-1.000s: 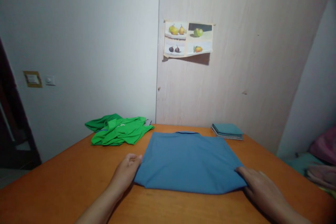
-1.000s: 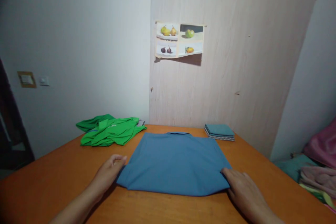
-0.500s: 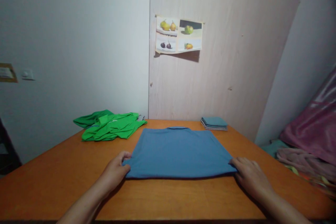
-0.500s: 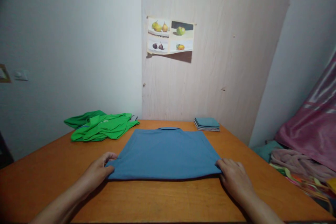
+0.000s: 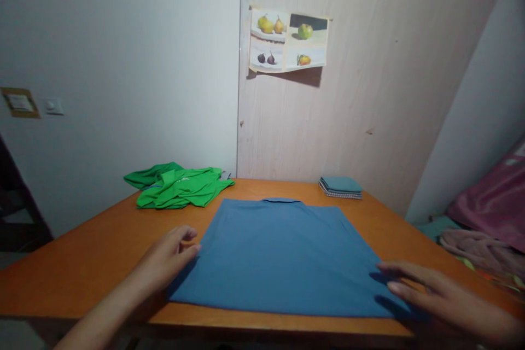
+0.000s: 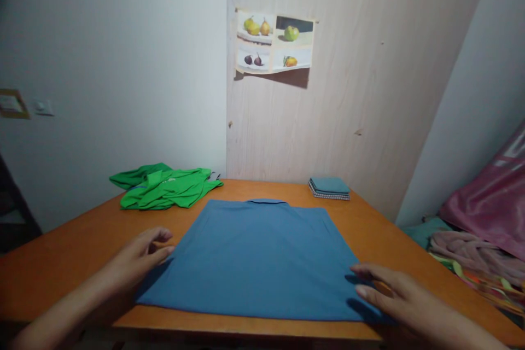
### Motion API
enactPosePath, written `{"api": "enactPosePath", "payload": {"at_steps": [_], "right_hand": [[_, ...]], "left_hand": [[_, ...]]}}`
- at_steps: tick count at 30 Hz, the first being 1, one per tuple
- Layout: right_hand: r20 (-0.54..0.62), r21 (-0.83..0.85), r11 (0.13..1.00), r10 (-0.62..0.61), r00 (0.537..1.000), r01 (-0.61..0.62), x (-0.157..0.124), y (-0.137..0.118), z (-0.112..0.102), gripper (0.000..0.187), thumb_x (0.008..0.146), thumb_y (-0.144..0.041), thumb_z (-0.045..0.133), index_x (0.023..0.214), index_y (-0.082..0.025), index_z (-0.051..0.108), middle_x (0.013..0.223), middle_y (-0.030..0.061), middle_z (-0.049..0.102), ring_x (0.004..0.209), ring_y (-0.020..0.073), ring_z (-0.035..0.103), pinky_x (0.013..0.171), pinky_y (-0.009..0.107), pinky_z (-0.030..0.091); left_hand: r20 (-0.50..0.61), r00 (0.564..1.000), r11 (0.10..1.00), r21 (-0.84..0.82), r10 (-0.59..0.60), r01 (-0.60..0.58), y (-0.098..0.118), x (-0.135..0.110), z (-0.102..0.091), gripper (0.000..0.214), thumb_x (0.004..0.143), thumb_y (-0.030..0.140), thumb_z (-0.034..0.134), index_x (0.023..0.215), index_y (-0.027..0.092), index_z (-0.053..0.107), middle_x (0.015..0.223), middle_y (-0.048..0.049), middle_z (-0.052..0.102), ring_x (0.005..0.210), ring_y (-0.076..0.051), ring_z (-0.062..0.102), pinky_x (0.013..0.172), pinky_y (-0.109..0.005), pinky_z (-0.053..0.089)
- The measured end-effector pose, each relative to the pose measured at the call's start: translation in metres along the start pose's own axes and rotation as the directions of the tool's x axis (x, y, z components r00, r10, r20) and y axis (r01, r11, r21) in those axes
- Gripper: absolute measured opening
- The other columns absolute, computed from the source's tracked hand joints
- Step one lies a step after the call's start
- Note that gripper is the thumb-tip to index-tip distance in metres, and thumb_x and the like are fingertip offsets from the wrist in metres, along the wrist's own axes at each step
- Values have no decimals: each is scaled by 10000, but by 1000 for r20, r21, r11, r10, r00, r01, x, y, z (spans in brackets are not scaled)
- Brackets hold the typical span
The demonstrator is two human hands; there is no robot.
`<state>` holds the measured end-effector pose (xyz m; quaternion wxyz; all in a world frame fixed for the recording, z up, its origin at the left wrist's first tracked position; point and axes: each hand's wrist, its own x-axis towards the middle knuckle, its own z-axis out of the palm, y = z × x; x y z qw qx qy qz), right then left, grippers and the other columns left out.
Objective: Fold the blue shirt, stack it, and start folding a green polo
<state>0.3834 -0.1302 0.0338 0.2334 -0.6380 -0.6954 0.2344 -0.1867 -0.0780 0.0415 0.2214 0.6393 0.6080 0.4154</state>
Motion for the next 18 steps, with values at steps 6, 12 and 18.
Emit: {"api": "enactPosePath", "payload": {"at_steps": [6, 12, 18], "right_hand": [[-259, 144, 981, -92, 961, 133, 34, -56, 6, 440, 857, -590, 606, 1112, -260, 749, 1223, 75, 710, 1192, 312, 605, 1112, 454, 391], [-212, -138, 983, -146, 966, 118, 52, -43, 76, 651, 917, -621, 472, 1387, -182, 575, 1500, 136, 488, 1438, 297, 369, 1193, 494, 270], [-134, -421, 907, -34, 990, -25, 39, -7, 95, 718, 945, -661, 356, 1492, -205, 446, 1575, 106, 374, 1485, 288, 266, 1209, 555, 165]], "left_hand": [[134, 953, 943, 159, 273, -293, 37, 13, 53, 395, 881, 493, 518, 1104, 220, 697, 1161, -109, 694, 1130, -291, 612, 1016, -399, 439], [371, 891, 863, 324, 261, -387, 26, 2, 95, 577, 904, 554, 512, 1381, 236, 587, 1541, -109, 438, 1443, -307, 359, 1188, -501, 243], [476, 866, 822, 424, 154, -379, 12, -3, 89, 724, 899, 669, 465, 1494, 256, 449, 1600, -106, 288, 1495, -317, 232, 1210, -528, 170]]}}
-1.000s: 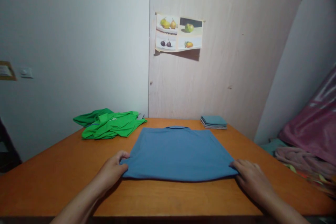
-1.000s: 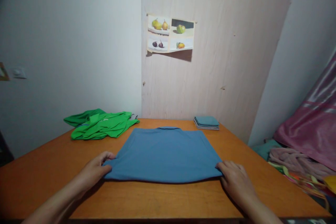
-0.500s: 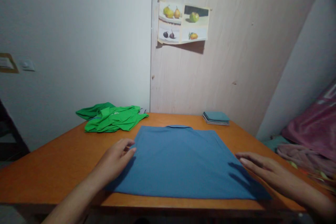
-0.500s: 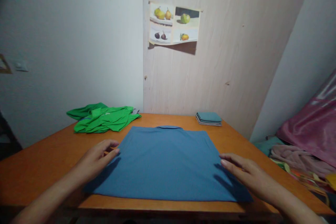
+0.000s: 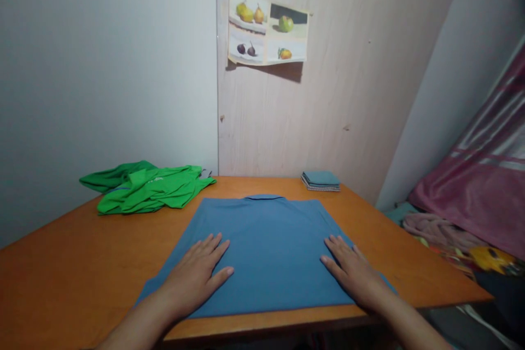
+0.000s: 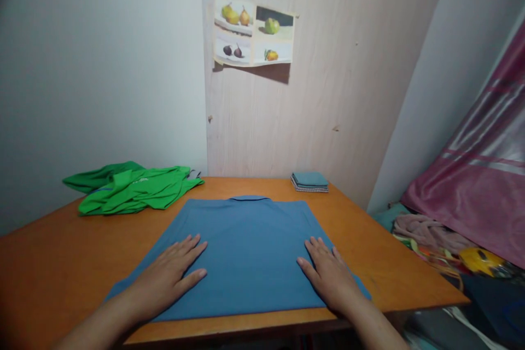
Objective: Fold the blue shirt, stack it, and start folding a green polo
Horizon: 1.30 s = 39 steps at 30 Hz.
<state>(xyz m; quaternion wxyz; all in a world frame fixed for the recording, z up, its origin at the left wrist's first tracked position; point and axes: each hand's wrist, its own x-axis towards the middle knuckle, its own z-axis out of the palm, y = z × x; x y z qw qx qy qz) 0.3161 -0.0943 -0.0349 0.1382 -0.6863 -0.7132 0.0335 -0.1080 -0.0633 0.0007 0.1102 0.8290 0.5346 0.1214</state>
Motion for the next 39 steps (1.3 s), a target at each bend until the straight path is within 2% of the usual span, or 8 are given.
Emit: {"api": "enactPosePath", "payload": {"at_steps": [5, 8, 12, 17, 22, 26, 30, 39], "right_hand": [[-41, -118, 983, 140, 989, -144, 4, 17, -5, 725, 961, -632, 290, 1484, -157, 451, 1564, 146, 383, 1476, 326, 279, 1178, 620, 185], [-71, -124, 986, 102, 992, -110, 12, 13, -6, 742, 957, -652, 274, 1474, -156, 468, 1571, 139, 372, 1487, 321, 249, 1187, 602, 180], [-81, -95, 994, 37, 996, -45, 20, 6, 5, 750, 946, -674, 285, 1488, -184, 453, 1576, 109, 372, 1494, 303, 229, 1201, 565, 187], [-75, -67, 997, 44, 996, -49, 25, 19, 32, 774, 909, -702, 351, 1502, -210, 434, 1571, 81, 380, 1482, 307, 265, 1199, 576, 214], [-8, -65, 994, 92, 996, -92, 28, 32, 34, 796, 877, -734, 376, 1508, -251, 424, 1583, 41, 340, 1482, 308, 252, 1203, 578, 221], [121, -90, 985, 155, 981, -144, 34, 27, 16, 808, 853, -756, 392, 1499, -273, 438, 1579, 29, 330, 1478, 320, 252, 1211, 593, 178], [105, -42, 995, 95, 990, -91, 55, -7, -3, 769, 874, -740, 396, 1437, -235, 534, 1545, 86, 402, 1464, 334, 292, 1207, 572, 198], [106, 141, 950, -294, 950, 278, 133, -132, -2, 753, 981, -597, 303, 1565, -122, 273, 1636, 102, 183, 1517, 234, 143, 1233, 402, 161]], "left_hand": [[79, 997, 1000, -1, 13, -13, 1, 2, -9, 764, 893, 689, 452, 1515, 247, 411, 1610, -116, 259, 1499, -330, 206, 1205, -539, 180], [95, 995, 1000, 0, 4, -4, 9, 14, -19, 740, 875, 644, 514, 1469, 203, 491, 1567, -162, 368, 1459, -364, 310, 1181, -542, 242], [46, 992, 993, -10, 115, -114, 29, 44, -32, 597, 866, 533, 566, 1365, 206, 586, 1446, -157, 544, 1340, -349, 488, 1119, -492, 353], [141, 976, 983, 52, 168, -176, 52, 88, -39, 482, 875, 513, 557, 1248, 218, 636, 1304, -122, 646, 1202, -306, 595, 1028, -423, 449], [76, 992, 989, 104, 96, -104, 46, 110, -18, 654, 920, 579, 454, 1398, 140, 539, 1529, -196, 428, 1415, -368, 384, 1147, -515, 322], [87, 994, 996, 56, 67, -72, 29, 111, 7, 738, 943, 638, 340, 1524, 186, 388, 1615, -149, 282, 1494, -353, 217, 1196, -575, 178], [89, 994, 997, 41, 62, -66, 24, 109, 16, 740, 945, 652, 299, 1540, 216, 358, 1629, -124, 246, 1511, -340, 155, 1198, -606, 110], [71, 995, 997, 24, 72, -74, 22, 110, 20, 734, 942, 654, 314, 1541, 232, 357, 1629, -108, 250, 1513, -336, 140, 1201, -607, 105]]}}
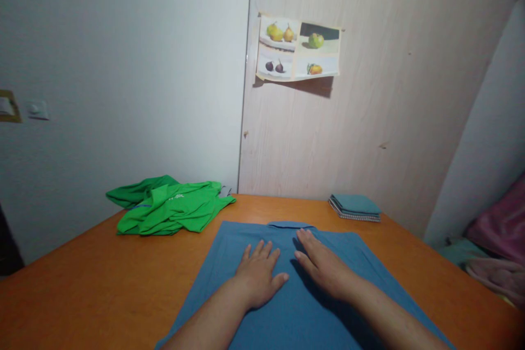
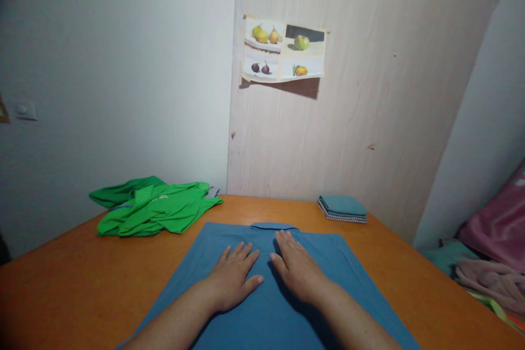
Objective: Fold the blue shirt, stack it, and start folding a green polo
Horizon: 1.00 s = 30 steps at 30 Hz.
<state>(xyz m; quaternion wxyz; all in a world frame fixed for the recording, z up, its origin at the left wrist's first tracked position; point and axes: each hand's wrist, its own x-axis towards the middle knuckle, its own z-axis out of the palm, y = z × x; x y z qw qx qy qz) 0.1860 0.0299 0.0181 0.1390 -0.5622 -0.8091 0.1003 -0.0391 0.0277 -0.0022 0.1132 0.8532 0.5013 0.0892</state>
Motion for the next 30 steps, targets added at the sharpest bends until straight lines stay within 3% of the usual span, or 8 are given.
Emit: {"api": "enactPosePath", "payload": {"at_steps": [7, 9, 12, 15, 18, 21, 24, 30], "right_hand": [[160, -65, 998, 12, 987, -1, 12, -7, 30, 720, 984, -567, 305, 1572, -154, 255, 1639, 101, 171, 1523, 259, 108, 1229, 490, 101], [166, -58, 998, 12, 986, -3, 13, -4, 28, 717, 973, -554, 342, 1568, -162, 271, 1635, 101, 191, 1518, 266, 139, 1223, 489, 136], [153, -27, 1000, -5, 988, 10, 26, -2, 13, 632, 967, -499, 372, 1494, -158, 446, 1562, 118, 391, 1462, 263, 324, 1191, 424, 256], [27, -19, 1000, -2, 1000, 3, 48, -2, -3, 586, 988, -475, 319, 1410, -140, 551, 1465, 133, 532, 1377, 246, 465, 1151, 368, 323], [-90, -51, 998, 16, 996, -21, 69, -3, -5, 670, 994, -532, 294, 1508, -117, 407, 1568, 146, 384, 1464, 257, 321, 1187, 393, 250], [-14, -94, 994, 60, 998, -61, 79, -3, 9, 703, 991, -584, 276, 1565, -177, 291, 1636, 115, 230, 1518, 283, 139, 1208, 479, 157], [118, -126, 986, 122, 986, -107, 80, -1, 28, 692, 989, -614, 239, 1572, -242, 271, 1649, 92, 189, 1520, 304, 115, 1200, 544, 105], [122, -148, 980, 155, 980, -137, 77, 2, 41, 683, 987, -623, 230, 1577, -279, 242, 1662, 58, 145, 1528, 275, 72, 1205, 519, 43]], "left_hand": [[-71, 996, 998, -27, 58, -60, -1, 0, 2, 679, 945, 611, 376, 1544, 293, 339, 1637, -60, 244, 1517, -333, 124, 1195, -628, 111], [-71, 993, 995, -38, 91, -94, -1, 1, 4, 656, 948, 617, 367, 1539, 333, 338, 1637, -32, 249, 1517, -334, 127, 1190, -644, 101], [-41, 994, 994, -52, 98, -100, -3, 2, 9, 667, 950, 659, 317, 1526, 329, 367, 1624, -47, 288, 1508, -350, 161, 1182, -661, 92], [-42, 995, 994, -53, 96, -98, -4, 4, 11, 689, 947, 681, 290, 1525, 315, 374, 1625, -61, 284, 1508, -355, 154, 1181, -665, 84], [-38, 995, 994, -54, 95, -97, -3, 4, 11, 696, 945, 687, 283, 1523, 310, 380, 1625, -68, 282, 1508, -359, 154, 1178, -670, 88], [-33, 995, 994, -53, 93, -95, -3, 3, 9, 693, 945, 685, 287, 1523, 313, 378, 1622, -64, 291, 1509, -355, 154, 1181, -665, 87], [-34, 995, 994, -61, 92, -94, -2, 2, 7, 683, 945, 673, 305, 1533, 329, 352, 1629, -44, 278, 1510, -347, 158, 1190, -652, 77], [-27, 996, 992, -88, 88, -90, -1, 1, 7, 681, 934, 654, 356, 1535, 334, 346, 1629, -41, 278, 1508, -343, 172, 1195, -644, 72]]}}
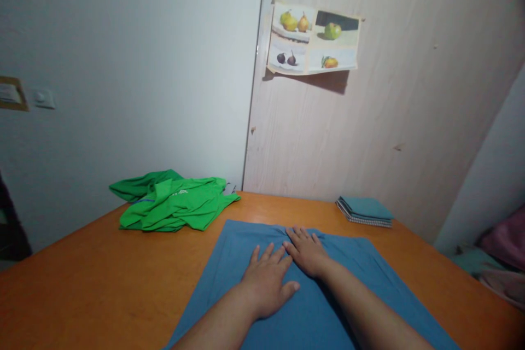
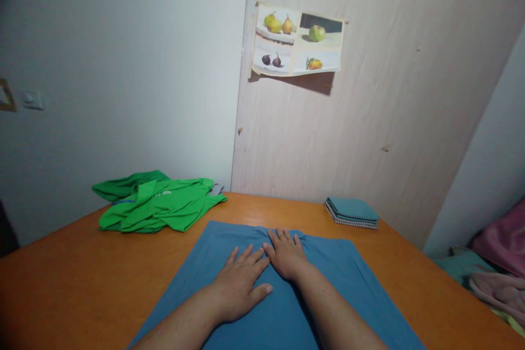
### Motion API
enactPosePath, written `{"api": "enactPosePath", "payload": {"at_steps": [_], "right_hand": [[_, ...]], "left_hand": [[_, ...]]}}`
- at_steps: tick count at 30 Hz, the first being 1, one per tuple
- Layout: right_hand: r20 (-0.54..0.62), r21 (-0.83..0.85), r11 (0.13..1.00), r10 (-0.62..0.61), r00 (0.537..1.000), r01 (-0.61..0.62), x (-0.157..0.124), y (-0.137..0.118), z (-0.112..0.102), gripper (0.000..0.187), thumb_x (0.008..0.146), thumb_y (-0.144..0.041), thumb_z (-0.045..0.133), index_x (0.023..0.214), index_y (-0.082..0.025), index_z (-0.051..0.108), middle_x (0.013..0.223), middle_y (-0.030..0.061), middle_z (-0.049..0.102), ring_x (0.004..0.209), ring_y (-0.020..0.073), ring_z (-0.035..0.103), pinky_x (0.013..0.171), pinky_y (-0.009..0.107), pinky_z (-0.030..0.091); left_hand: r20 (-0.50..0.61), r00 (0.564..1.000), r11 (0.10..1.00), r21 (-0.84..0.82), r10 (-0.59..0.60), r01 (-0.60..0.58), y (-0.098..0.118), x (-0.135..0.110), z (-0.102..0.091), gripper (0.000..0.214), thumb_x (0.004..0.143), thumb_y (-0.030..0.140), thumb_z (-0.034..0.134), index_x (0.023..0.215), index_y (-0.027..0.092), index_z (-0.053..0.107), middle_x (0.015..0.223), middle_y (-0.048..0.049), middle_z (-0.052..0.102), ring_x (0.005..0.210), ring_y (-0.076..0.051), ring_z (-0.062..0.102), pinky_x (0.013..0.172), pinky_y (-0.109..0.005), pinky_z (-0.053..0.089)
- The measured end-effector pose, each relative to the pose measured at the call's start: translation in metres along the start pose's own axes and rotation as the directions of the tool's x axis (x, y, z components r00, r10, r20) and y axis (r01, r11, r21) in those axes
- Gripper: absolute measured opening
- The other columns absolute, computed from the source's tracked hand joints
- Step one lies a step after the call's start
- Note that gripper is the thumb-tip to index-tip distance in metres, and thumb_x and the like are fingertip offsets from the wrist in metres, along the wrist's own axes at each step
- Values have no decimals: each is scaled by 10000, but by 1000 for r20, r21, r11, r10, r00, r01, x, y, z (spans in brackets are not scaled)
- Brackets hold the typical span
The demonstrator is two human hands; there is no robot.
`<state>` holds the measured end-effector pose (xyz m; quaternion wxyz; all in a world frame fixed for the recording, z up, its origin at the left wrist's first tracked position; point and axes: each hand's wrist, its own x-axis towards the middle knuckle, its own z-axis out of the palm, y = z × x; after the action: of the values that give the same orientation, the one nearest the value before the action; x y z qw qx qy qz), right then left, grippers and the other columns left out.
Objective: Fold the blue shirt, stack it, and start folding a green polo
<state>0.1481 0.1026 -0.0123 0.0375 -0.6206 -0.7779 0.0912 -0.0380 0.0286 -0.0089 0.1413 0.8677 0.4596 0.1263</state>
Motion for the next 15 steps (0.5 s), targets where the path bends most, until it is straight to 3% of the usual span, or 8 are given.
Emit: {"api": "enactPosePath", "payload": {"at_steps": [6, 10, 15], "right_hand": [[-23, -3, 1000, -6, 1000, 6, -3, -1, -1, 699, 984, -640, 211, 1575, -269, 254, 1657, 67, 170, 1526, 280, 92, 1205, 521, 47], [-32, 9, 1000, -9, 999, 9, -5, -3, -2, 713, 978, -653, 219, 1573, -263, 264, 1653, 73, 186, 1523, 286, 110, 1205, 520, 52], [-47, 52, 999, -1, 999, 3, -7, -3, -3, 727, 978, -661, 203, 1564, -241, 296, 1646, 75, 212, 1523, 273, 117, 1211, 495, 48]], "left_hand": [[-77, 994, 997, 32, -75, 77, -1, 3, -6, 659, 943, 605, 367, 1519, 284, 385, 1612, -67, 323, 1515, -321, 155, 1206, -605, 95], [-156, 962, 966, 95, -224, 240, -8, 5, -15, 669, 952, 610, 316, 1506, 248, 415, 1624, -85, 287, 1515, -339, 144, 1198, -615, 86], [-113, 926, 915, 149, -361, 375, -22, 5, -16, 755, 931, 648, 310, 1517, 181, 403, 1612, -141, 291, 1501, -369, 179, 1193, -609, 105]]}}
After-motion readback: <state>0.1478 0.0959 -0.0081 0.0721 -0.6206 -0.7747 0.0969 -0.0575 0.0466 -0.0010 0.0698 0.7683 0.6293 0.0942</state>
